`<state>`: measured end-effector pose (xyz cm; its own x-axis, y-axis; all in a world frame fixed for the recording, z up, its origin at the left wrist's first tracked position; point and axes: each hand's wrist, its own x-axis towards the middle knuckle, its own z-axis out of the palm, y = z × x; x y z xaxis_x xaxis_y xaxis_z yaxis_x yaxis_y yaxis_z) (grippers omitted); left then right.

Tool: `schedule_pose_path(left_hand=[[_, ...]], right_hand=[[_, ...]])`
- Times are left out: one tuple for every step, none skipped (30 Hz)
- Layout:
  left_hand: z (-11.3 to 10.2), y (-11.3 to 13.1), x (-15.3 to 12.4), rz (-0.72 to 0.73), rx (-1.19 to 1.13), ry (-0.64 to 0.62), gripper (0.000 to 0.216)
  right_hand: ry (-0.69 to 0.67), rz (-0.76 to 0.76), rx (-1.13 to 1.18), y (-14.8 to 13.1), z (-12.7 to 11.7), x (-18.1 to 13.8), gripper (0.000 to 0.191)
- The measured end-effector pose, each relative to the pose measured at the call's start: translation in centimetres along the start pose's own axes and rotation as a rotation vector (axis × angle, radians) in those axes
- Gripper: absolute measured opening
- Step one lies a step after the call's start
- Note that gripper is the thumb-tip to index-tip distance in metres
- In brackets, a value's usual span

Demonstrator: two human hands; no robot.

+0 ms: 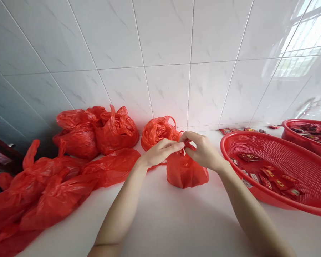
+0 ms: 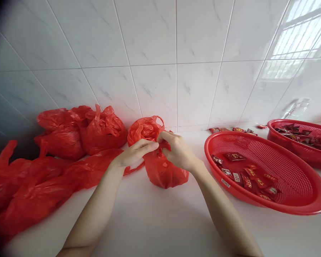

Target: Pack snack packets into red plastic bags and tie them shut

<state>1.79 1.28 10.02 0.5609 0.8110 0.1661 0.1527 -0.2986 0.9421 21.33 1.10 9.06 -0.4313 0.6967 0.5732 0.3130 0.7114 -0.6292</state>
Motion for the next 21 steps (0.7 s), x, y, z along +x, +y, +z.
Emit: schedule_pose_path(left_hand=[[-0.05,0.00,-0.01,-0.021,-0.072,0.005,0.046],[-0.09,0.02,-0.02,-0.051,-0.140,0.018,0.046],[-0.12,0.04,-0.02,-0.080,-0.199,0.038,0.046],[-0.14,0.07,0.00,-0.102,-0.247,0.056,0.045],[-0.14,0.09,0.04,-0.113,-0.284,0.072,0.043],[-0.13,0.09,0.10,-0.114,-0.312,0.091,0.041],[-0.12,0.08,0.18,-0.109,-0.336,0.116,0.040],[-0.10,0.05,0.27,-0.104,-0.356,0.143,0.039],[-0.09,-0.01,0.35,-0.102,-0.372,0.170,0.038],[-0.08,-0.09,0.41,-0.105,-0.383,0.193,0.037],[-0.07,-0.17,0.46,-0.109,-0.392,0.207,0.037],[-0.06,-0.26,0.48,-0.111,-0.404,0.210,0.036],[-0.06,-0.34,0.50,-0.112,-0.418,0.203,0.035],[-0.07,-0.41,0.50,-0.113,-0.429,0.188,0.035],[-0.08,-0.45,0.50,-0.112,-0.431,0.172,0.035],[-0.12,-0.45,0.51,-0.105,-0.420,0.157,0.036],[-0.18,-0.43,0.52,-0.092,-0.395,0.141,0.036],[-0.26,-0.38,0.54,-0.075,-0.357,0.127,0.037],[-0.37,-0.32,0.56,-0.058,-0.310,0.116,0.038],[-0.51,-0.24,0.59,-0.038,-0.257,0.110,0.038],[-0.66,-0.17,0.62,-0.016,-0.198,0.110,0.038]], right_hand=[[-0.007,-0.002,0.002,0.12,0.01,-0.04,0.028],[-0.012,-0.008,-0.005,0.20,0.01,-0.07,0.029],[-0.013,-0.016,-0.023,0.25,0.01,-0.10,0.030],[-0.015,-0.026,-0.050,0.24,0.01,-0.13,0.030],[-0.015,-0.038,-0.082,0.17,-0.01,-0.14,0.030],[-0.015,-0.055,-0.112,0.07,-0.04,-0.14,0.031],[-0.013,-0.078,-0.135,-0.07,-0.08,-0.13,0.031],[-0.009,-0.108,-0.147,-0.22,-0.12,-0.12,0.031],[-0.008,-0.145,-0.152,-0.37,-0.16,-0.09,0.030],[-0.006,-0.186,-0.153,-0.50,-0.19,-0.06,0.030],[-0.005,-0.225,-0.154,-0.60,-0.20,-0.03,0.028],[-0.003,-0.259,-0.157,-0.67,-0.20,0.00,0.026],[0.002,-0.286,-0.159,-0.70,-0.19,0.03,0.023],[0.009,-0.305,-0.160,-0.71,-0.18,0.05,0.021],[0.019,-0.317,-0.162,-0.68,-0.17,0.06,0.019],[0.033,-0.323,-0.163,-0.64,-0.16,0.07,0.019],[0.049,-0.329,-0.163,-0.59,-0.17,0.08,0.018],[0.067,-0.335,-0.160,-0.54,-0.20,0.08,0.018],[0.085,-0.342,-0.155,-0.51,-0.26,0.07,0.017],[0.098,-0.351,-0.141,-0.49,-0.33,0.06,0.016],[0.104,-0.358,-0.117,-0.51,-0.44,0.04,0.016]])
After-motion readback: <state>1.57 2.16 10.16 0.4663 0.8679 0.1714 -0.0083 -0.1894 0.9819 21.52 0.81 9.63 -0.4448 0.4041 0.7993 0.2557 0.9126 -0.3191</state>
